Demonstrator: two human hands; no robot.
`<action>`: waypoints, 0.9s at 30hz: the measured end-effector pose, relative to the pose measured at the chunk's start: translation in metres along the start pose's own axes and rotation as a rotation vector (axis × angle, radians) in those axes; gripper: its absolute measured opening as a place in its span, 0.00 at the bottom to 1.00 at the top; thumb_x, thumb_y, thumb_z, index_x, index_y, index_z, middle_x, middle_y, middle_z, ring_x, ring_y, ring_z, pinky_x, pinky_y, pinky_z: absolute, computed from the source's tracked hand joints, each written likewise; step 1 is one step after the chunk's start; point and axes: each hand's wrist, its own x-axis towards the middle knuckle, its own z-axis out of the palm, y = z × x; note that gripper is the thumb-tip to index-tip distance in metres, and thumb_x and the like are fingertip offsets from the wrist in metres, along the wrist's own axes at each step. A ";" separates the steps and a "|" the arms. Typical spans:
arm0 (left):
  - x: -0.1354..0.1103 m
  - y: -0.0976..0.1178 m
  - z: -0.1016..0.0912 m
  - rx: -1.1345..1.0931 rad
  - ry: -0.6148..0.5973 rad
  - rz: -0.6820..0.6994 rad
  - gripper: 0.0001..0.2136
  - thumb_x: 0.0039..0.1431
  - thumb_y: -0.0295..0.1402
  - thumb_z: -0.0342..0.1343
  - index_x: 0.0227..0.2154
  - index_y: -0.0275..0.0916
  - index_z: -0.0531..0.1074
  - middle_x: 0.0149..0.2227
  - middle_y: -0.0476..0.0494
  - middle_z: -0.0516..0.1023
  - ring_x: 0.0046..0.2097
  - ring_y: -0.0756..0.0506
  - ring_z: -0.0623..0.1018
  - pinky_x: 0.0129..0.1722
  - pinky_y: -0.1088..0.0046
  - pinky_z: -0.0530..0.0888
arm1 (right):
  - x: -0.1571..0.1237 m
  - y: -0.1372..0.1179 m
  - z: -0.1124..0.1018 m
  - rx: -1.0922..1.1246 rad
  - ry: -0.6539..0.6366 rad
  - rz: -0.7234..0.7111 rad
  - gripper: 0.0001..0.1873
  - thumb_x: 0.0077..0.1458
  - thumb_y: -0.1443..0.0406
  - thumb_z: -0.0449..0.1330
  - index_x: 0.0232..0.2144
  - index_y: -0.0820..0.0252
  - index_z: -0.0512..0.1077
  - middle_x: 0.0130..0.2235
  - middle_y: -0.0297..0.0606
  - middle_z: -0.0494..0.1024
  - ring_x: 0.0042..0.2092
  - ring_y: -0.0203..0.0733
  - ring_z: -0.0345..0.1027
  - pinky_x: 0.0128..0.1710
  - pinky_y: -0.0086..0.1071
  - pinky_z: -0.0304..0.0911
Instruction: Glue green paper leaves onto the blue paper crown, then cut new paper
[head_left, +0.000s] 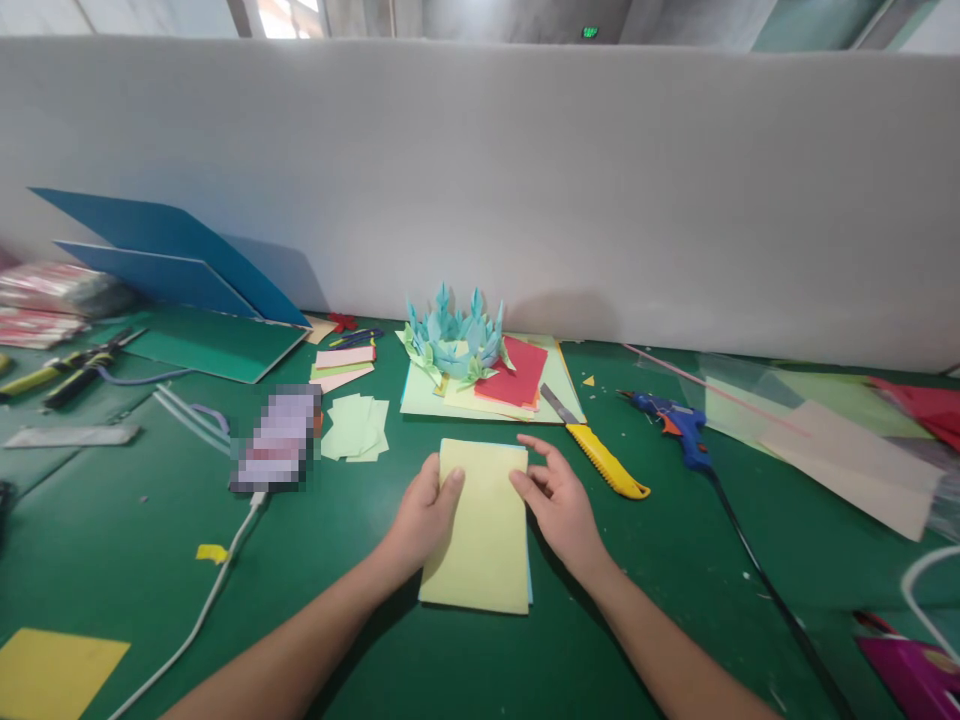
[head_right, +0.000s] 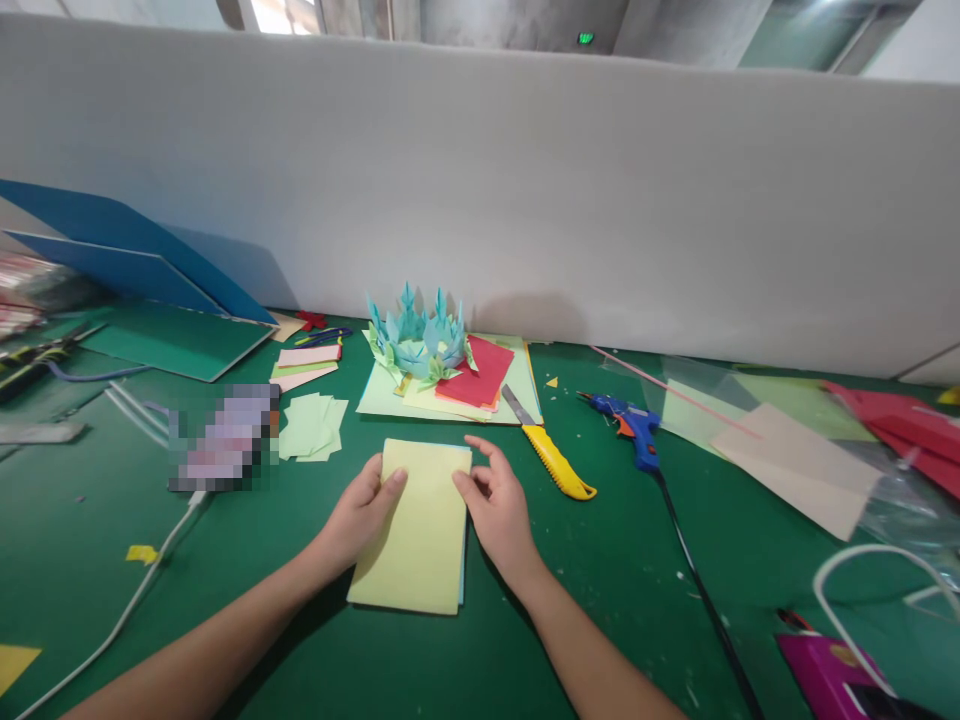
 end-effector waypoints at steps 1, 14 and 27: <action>0.000 0.001 0.000 0.007 -0.011 -0.005 0.14 0.50 0.45 0.54 0.32 0.38 0.69 0.34 0.42 0.77 0.37 0.41 0.75 0.37 0.64 0.72 | 0.000 0.001 -0.001 -0.016 0.034 0.000 0.25 0.46 0.52 0.61 0.43 0.58 0.62 0.18 0.25 0.68 0.22 0.37 0.63 0.23 0.29 0.58; 0.005 0.011 -0.015 0.401 -0.068 0.016 0.09 0.51 0.39 0.52 0.29 0.38 0.71 0.30 0.45 0.78 0.32 0.43 0.76 0.31 0.69 0.69 | 0.005 0.002 -0.011 -0.445 0.117 -0.328 0.15 0.54 0.56 0.55 0.20 0.57 0.66 0.25 0.34 0.69 0.29 0.39 0.64 0.29 0.31 0.59; 0.007 0.004 -0.016 0.450 0.049 0.257 0.09 0.52 0.34 0.53 0.37 0.39 0.71 0.42 0.41 0.73 0.42 0.44 0.73 0.39 0.68 0.69 | 0.004 0.001 -0.012 -0.388 0.157 -0.365 0.16 0.56 0.57 0.52 0.31 0.59 0.76 0.31 0.39 0.75 0.34 0.42 0.68 0.34 0.32 0.63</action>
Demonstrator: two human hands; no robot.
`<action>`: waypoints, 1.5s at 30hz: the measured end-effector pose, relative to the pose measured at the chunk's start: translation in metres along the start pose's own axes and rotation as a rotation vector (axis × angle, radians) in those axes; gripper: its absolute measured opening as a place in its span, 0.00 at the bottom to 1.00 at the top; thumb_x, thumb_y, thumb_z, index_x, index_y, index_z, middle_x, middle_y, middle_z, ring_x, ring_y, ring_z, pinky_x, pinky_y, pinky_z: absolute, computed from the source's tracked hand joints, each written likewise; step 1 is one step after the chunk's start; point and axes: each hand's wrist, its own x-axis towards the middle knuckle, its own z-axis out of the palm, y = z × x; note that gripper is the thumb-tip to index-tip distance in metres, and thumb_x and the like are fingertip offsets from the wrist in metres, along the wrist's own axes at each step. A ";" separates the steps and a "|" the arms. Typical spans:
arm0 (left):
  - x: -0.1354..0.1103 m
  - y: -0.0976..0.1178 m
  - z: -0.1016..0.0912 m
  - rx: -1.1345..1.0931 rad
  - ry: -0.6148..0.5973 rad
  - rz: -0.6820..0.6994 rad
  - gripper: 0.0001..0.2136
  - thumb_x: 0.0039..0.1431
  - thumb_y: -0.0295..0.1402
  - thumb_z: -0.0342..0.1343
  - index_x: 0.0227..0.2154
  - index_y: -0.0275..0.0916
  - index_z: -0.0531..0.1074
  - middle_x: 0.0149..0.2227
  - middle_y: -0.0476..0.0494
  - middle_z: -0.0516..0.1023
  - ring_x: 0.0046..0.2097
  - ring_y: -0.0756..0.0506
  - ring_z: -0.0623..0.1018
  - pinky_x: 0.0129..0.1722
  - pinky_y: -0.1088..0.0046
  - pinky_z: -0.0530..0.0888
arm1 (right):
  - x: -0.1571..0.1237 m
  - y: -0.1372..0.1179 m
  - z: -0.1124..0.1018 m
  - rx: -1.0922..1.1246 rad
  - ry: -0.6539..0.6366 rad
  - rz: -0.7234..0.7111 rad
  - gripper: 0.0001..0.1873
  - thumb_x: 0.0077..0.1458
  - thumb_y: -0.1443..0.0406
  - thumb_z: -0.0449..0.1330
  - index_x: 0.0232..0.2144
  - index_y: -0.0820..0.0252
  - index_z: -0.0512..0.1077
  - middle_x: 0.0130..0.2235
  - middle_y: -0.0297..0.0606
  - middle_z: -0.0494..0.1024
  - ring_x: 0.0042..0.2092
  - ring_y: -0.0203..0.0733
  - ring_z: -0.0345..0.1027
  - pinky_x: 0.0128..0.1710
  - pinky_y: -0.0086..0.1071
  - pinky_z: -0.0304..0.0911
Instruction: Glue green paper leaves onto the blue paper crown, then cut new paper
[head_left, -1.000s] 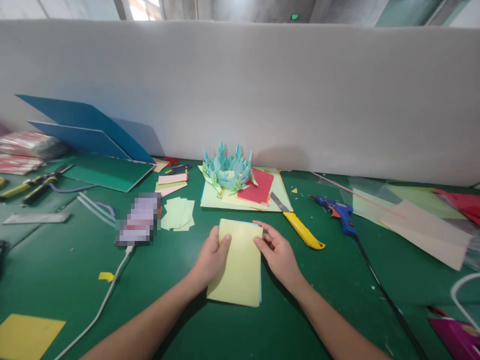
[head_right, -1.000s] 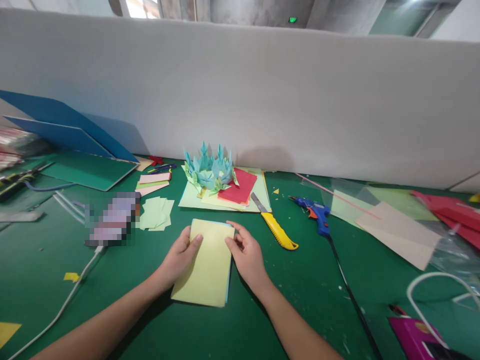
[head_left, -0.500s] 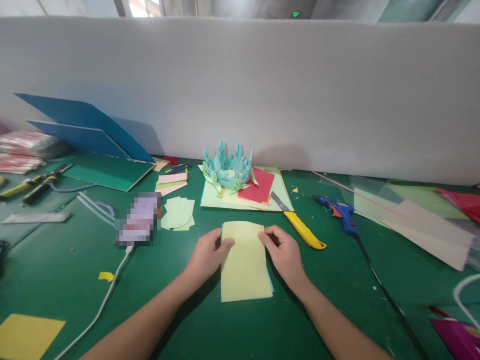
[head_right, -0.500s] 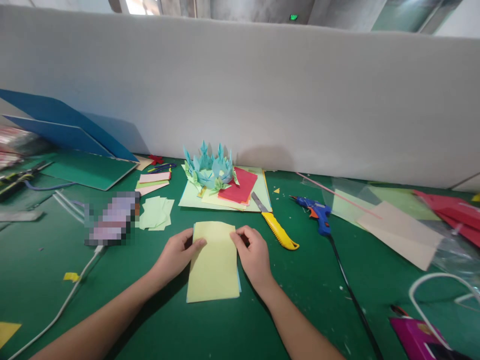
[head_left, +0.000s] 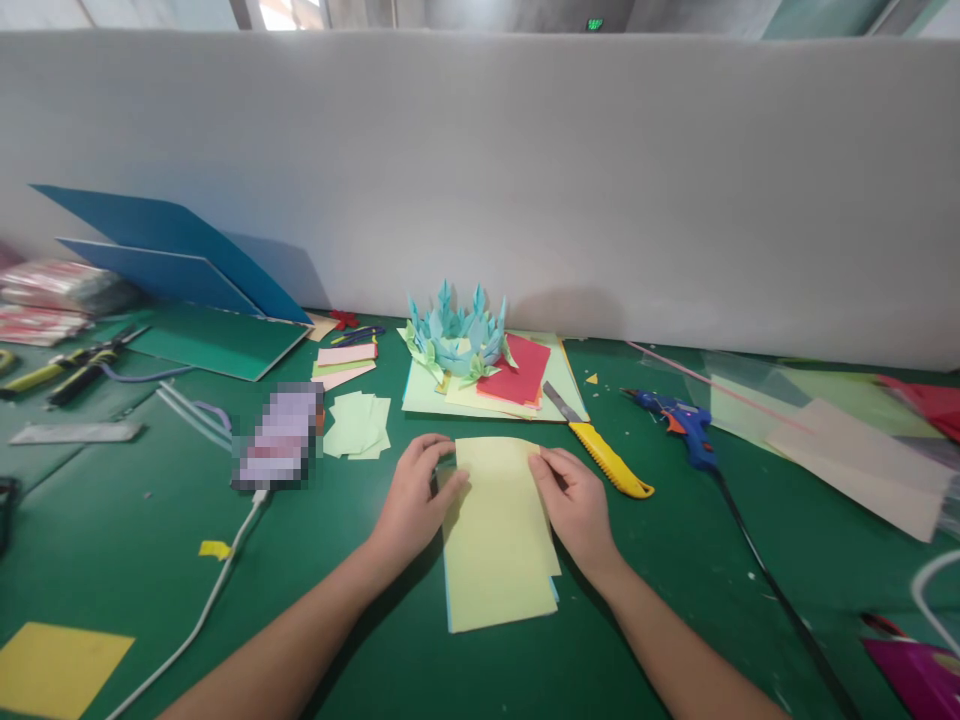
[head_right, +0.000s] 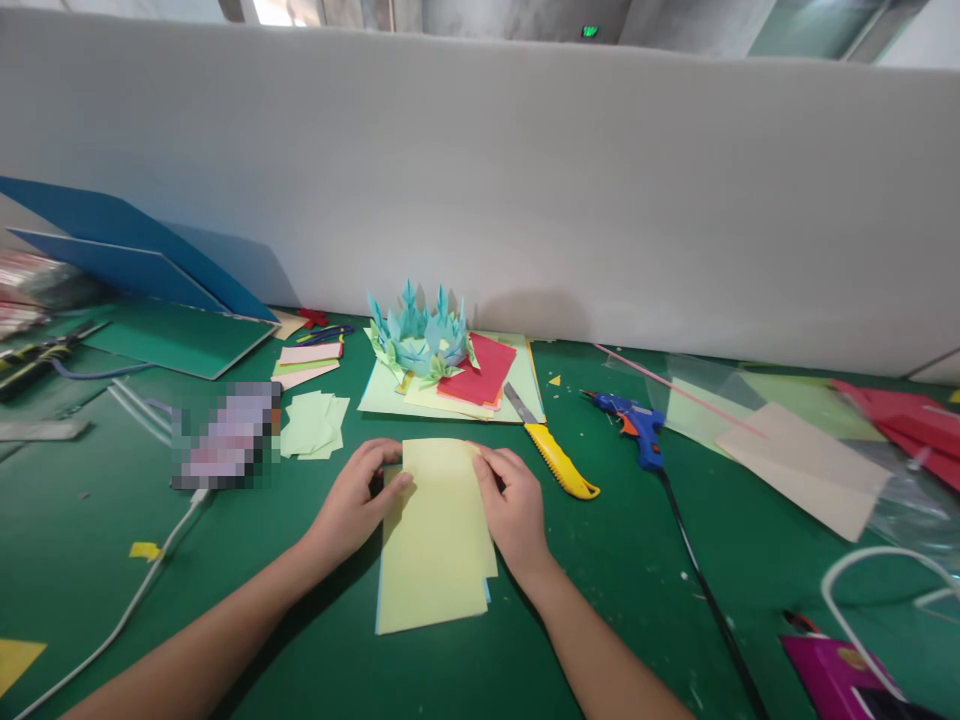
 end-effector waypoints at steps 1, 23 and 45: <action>0.000 0.000 0.000 -0.030 0.031 0.026 0.09 0.51 0.34 0.54 0.36 0.40 0.71 0.44 0.41 0.72 0.44 0.44 0.72 0.40 0.68 0.69 | 0.000 -0.001 0.000 0.001 0.013 0.004 0.16 0.56 0.56 0.53 0.29 0.59 0.75 0.28 0.37 0.74 0.31 0.41 0.67 0.32 0.32 0.63; 0.001 0.014 0.002 -0.791 0.092 -0.352 0.15 0.40 0.41 0.65 0.27 0.37 0.71 0.27 0.52 0.74 0.30 0.53 0.72 0.33 0.77 0.71 | -0.009 -0.001 0.007 -0.299 -0.249 -0.661 0.25 0.58 0.72 0.48 0.55 0.47 0.65 0.57 0.41 0.68 0.53 0.45 0.63 0.49 0.45 0.63; -0.002 0.015 0.005 -0.792 -0.050 -0.261 0.20 0.36 0.32 0.67 0.31 0.39 0.62 0.26 0.53 0.73 0.27 0.53 0.73 0.31 0.76 0.70 | 0.014 -0.032 0.006 0.443 -0.566 0.428 0.20 0.37 0.52 0.67 0.28 0.60 0.72 0.26 0.32 0.76 0.27 0.36 0.68 0.29 0.29 0.63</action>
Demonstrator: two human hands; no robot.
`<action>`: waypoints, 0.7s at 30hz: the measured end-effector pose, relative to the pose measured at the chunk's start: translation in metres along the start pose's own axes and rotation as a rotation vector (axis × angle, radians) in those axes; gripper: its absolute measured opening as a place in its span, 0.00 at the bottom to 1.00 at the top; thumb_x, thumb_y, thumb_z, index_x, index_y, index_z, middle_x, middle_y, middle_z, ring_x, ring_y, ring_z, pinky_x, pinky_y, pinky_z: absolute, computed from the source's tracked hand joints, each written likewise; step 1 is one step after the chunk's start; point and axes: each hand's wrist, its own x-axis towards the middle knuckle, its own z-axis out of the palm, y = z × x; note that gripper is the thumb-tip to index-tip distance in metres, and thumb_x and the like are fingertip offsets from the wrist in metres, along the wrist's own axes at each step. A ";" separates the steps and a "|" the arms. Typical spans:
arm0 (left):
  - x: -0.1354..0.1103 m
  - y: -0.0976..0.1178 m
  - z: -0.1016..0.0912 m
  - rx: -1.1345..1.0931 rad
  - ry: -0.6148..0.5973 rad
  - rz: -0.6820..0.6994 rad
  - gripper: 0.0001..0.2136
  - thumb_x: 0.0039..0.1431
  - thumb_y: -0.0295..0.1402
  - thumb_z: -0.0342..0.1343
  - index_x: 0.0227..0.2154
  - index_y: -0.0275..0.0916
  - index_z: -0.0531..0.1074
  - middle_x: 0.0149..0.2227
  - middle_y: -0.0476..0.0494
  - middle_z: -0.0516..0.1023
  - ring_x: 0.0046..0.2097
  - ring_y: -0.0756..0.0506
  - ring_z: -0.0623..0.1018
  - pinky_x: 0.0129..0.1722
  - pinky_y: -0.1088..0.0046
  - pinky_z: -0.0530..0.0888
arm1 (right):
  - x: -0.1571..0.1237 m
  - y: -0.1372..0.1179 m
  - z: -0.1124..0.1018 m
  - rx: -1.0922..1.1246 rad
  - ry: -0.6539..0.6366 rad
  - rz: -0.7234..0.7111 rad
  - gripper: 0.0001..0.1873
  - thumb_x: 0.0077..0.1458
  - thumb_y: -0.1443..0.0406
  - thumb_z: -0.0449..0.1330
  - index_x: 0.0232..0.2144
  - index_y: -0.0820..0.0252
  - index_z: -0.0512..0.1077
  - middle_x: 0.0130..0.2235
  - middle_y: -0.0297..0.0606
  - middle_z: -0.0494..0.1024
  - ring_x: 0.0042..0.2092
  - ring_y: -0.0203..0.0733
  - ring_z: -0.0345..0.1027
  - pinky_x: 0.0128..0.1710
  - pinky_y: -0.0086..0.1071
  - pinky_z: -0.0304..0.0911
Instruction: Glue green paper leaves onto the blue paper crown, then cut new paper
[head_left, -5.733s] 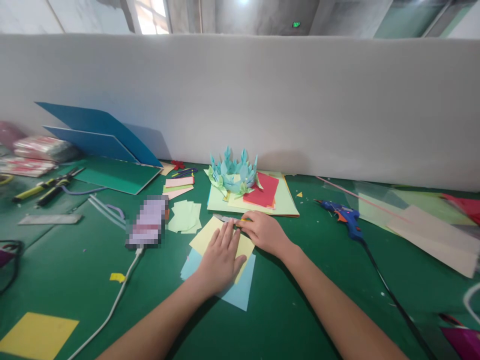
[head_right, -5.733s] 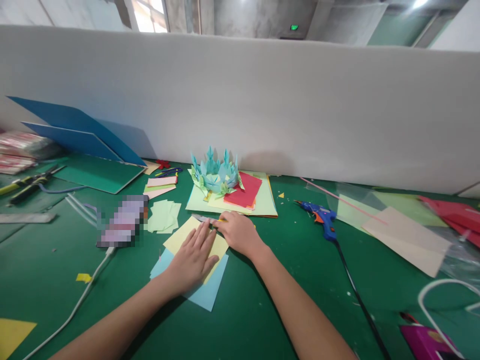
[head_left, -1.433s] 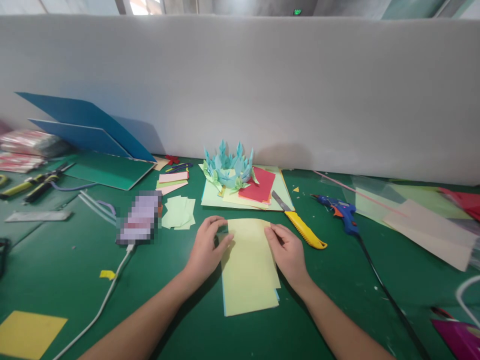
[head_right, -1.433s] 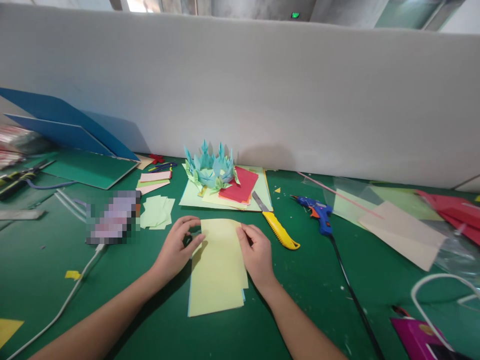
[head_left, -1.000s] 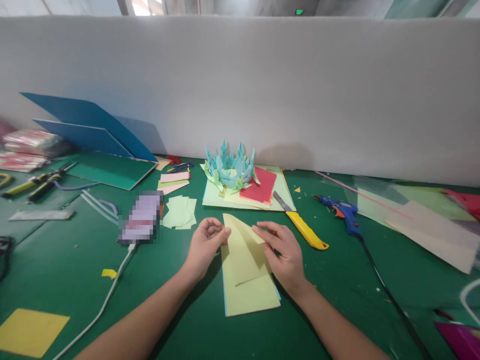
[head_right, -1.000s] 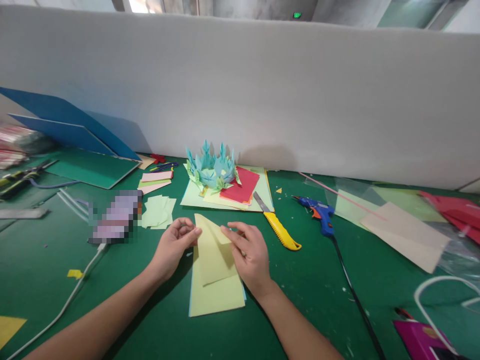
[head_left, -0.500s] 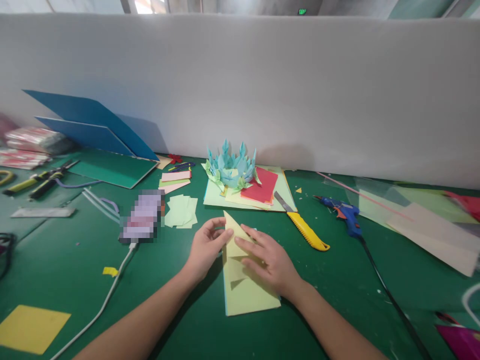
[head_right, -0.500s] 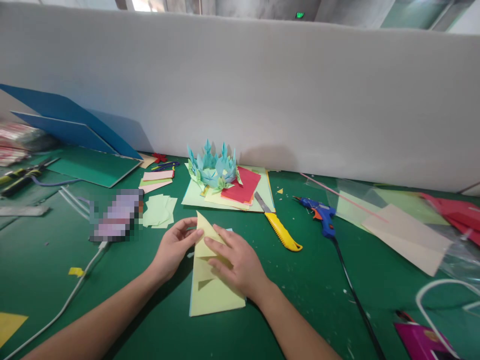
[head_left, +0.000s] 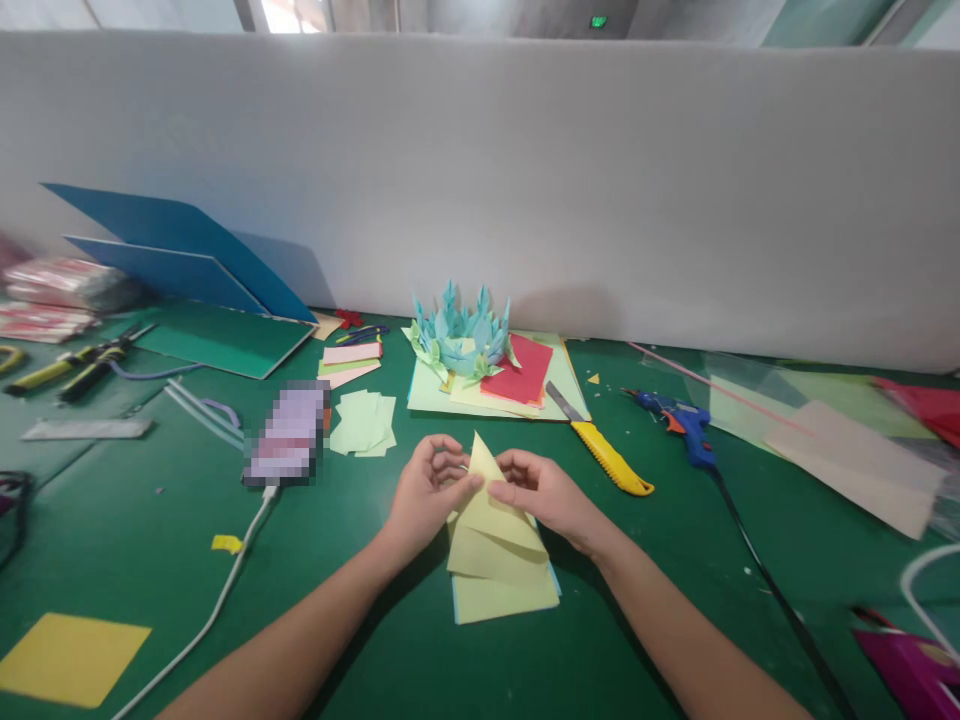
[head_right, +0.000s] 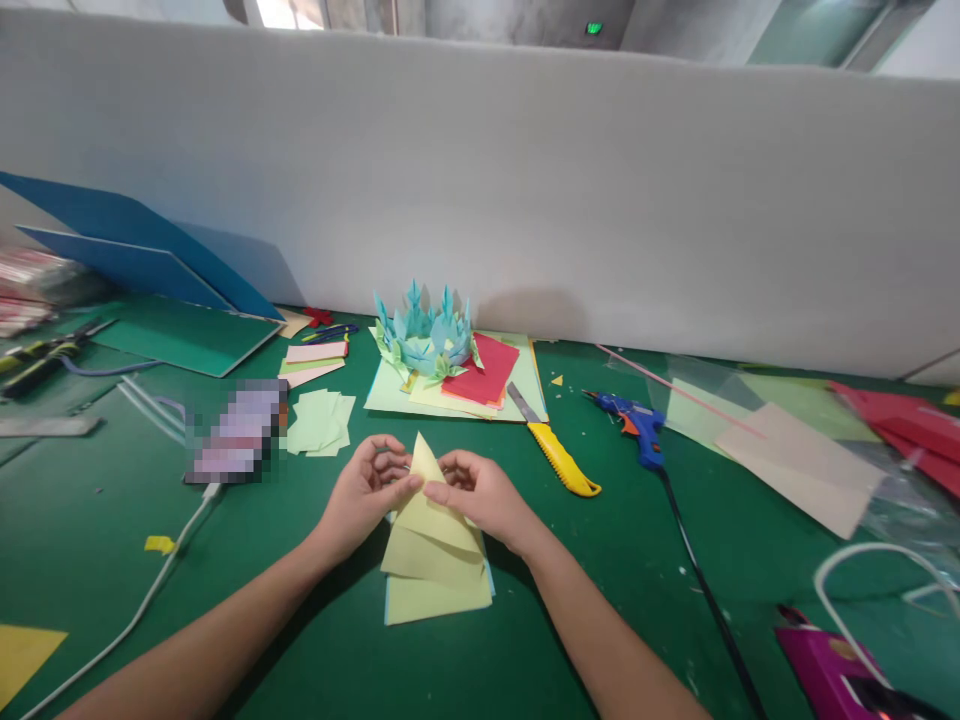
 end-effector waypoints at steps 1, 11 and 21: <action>0.000 0.000 -0.002 0.003 -0.003 -0.006 0.20 0.36 0.33 0.67 0.31 0.39 0.62 0.27 0.53 0.73 0.27 0.53 0.73 0.30 0.75 0.70 | 0.001 -0.003 0.002 -0.026 -0.023 0.007 0.19 0.37 0.53 0.67 0.26 0.60 0.72 0.25 0.31 0.75 0.26 0.35 0.67 0.27 0.28 0.62; 0.001 0.001 -0.009 0.036 -0.047 -0.064 0.20 0.37 0.34 0.66 0.34 0.39 0.64 0.24 0.54 0.73 0.25 0.52 0.72 0.25 0.77 0.68 | 0.004 0.012 0.006 0.081 -0.058 0.029 0.19 0.38 0.53 0.66 0.28 0.62 0.75 0.26 0.34 0.77 0.26 0.37 0.69 0.27 0.31 0.64; -0.004 -0.003 -0.011 0.304 -0.102 -0.020 0.10 0.43 0.35 0.62 0.29 0.36 0.78 0.28 0.43 0.79 0.28 0.48 0.75 0.29 0.72 0.72 | 0.003 0.018 0.005 0.042 0.128 -0.144 0.15 0.41 0.54 0.64 0.26 0.60 0.73 0.26 0.35 0.76 0.27 0.38 0.67 0.27 0.31 0.64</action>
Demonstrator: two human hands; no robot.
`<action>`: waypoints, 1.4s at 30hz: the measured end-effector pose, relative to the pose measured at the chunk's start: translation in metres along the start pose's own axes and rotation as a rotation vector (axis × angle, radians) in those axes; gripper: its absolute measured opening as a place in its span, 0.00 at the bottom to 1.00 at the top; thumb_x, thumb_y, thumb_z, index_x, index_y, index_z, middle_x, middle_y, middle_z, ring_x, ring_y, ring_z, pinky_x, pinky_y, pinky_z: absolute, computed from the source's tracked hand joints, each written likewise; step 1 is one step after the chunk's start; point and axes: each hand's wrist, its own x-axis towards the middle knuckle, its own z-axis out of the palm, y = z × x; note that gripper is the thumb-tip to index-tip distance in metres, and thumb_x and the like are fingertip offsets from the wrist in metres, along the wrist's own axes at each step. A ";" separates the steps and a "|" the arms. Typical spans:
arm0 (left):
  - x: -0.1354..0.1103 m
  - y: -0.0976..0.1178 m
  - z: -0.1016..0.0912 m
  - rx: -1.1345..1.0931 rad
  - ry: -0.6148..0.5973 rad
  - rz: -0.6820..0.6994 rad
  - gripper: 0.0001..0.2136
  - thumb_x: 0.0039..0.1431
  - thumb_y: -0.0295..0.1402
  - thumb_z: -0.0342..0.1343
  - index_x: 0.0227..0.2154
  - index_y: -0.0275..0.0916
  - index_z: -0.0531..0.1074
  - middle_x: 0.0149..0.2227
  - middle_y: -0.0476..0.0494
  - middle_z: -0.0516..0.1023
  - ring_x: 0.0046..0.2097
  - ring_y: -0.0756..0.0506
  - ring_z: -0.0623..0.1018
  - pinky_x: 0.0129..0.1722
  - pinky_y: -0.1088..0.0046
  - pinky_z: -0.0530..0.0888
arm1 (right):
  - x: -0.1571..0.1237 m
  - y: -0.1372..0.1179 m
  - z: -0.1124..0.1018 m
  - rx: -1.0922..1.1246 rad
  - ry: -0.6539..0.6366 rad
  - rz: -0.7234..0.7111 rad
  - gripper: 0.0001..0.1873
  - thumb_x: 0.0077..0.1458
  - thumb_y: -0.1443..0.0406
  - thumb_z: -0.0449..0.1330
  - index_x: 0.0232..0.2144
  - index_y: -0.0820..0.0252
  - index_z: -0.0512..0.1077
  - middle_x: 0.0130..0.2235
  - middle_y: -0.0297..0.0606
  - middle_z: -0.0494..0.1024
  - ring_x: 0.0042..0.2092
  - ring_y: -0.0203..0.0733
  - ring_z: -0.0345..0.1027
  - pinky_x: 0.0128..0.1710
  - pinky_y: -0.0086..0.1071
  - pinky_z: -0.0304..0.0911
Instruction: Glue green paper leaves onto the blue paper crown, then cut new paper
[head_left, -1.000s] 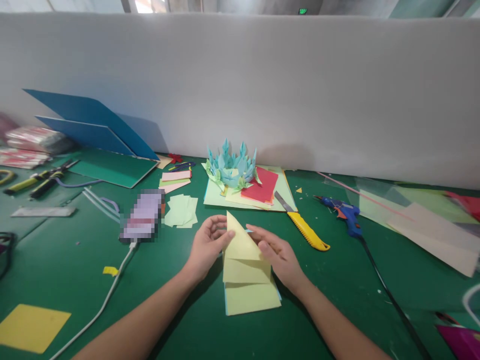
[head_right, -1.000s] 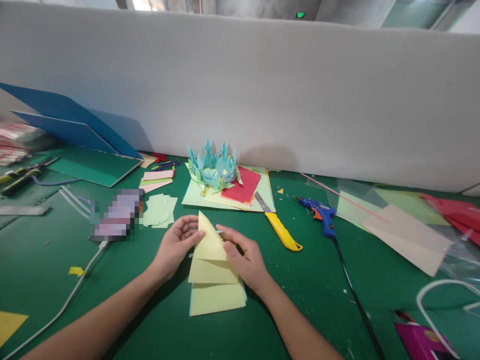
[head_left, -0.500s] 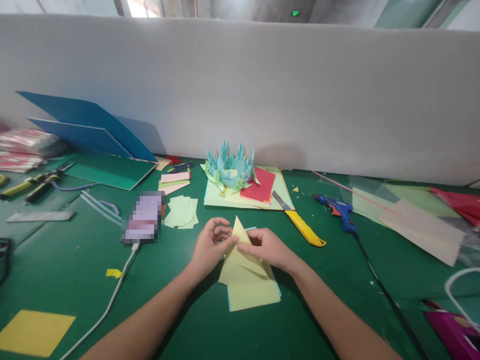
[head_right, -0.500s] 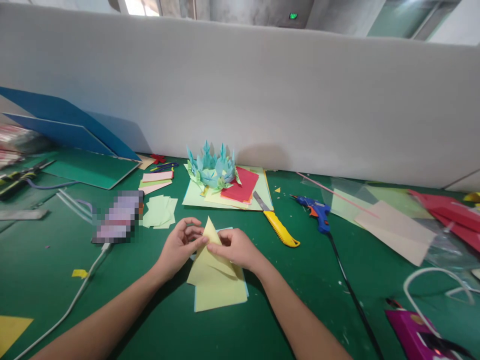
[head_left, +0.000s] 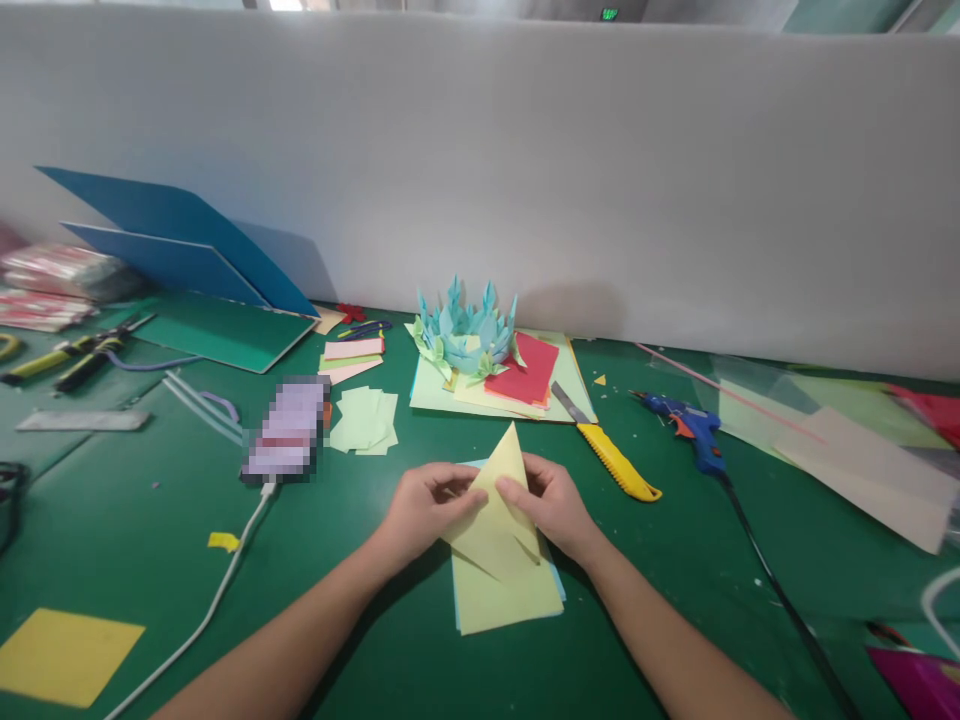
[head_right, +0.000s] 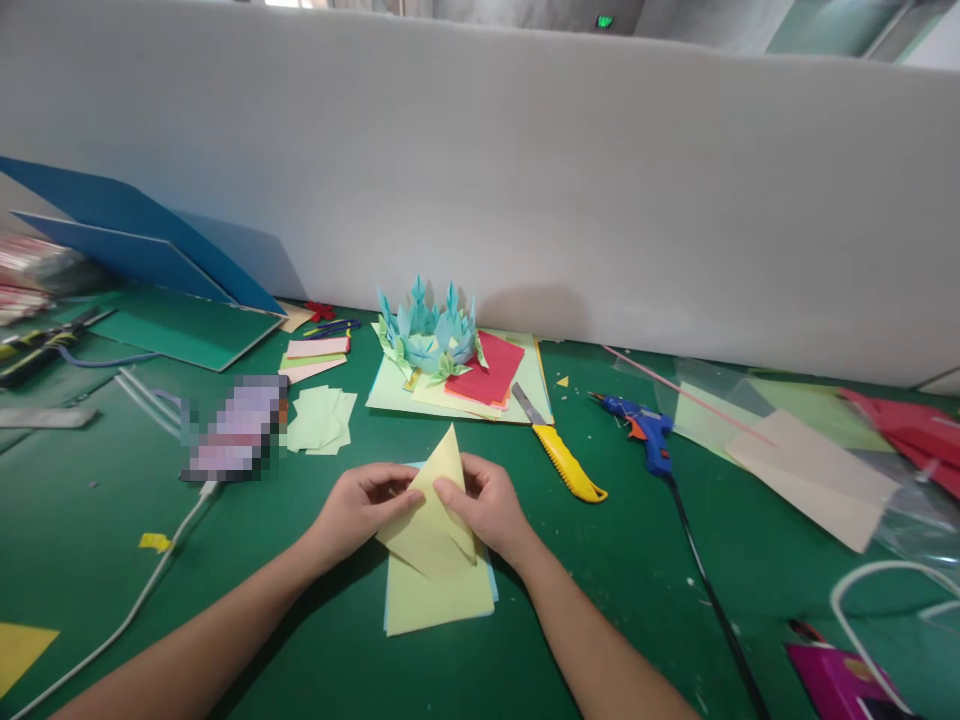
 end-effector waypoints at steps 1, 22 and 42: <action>-0.001 0.000 0.000 0.040 0.000 0.031 0.09 0.44 0.35 0.61 0.29 0.37 0.78 0.29 0.42 0.80 0.29 0.48 0.76 0.29 0.71 0.72 | 0.000 0.001 0.000 -0.006 0.010 -0.016 0.14 0.41 0.55 0.64 0.25 0.60 0.73 0.26 0.34 0.75 0.27 0.38 0.67 0.26 0.31 0.64; -0.003 0.001 0.003 0.123 -0.014 0.119 0.11 0.48 0.35 0.58 0.33 0.38 0.80 0.34 0.42 0.82 0.31 0.47 0.78 0.30 0.73 0.75 | 0.002 0.006 -0.002 0.010 -0.006 -0.040 0.15 0.41 0.54 0.64 0.26 0.60 0.71 0.27 0.35 0.75 0.27 0.38 0.66 0.27 0.31 0.65; -0.002 -0.003 0.007 -0.026 0.010 0.075 0.13 0.44 0.33 0.61 0.35 0.36 0.75 0.25 0.50 0.72 0.25 0.54 0.68 0.25 0.77 0.68 | 0.005 0.007 -0.003 0.116 0.103 0.021 0.23 0.41 0.47 0.63 0.18 0.60 0.64 0.19 0.28 0.62 0.23 0.31 0.52 0.22 0.26 0.52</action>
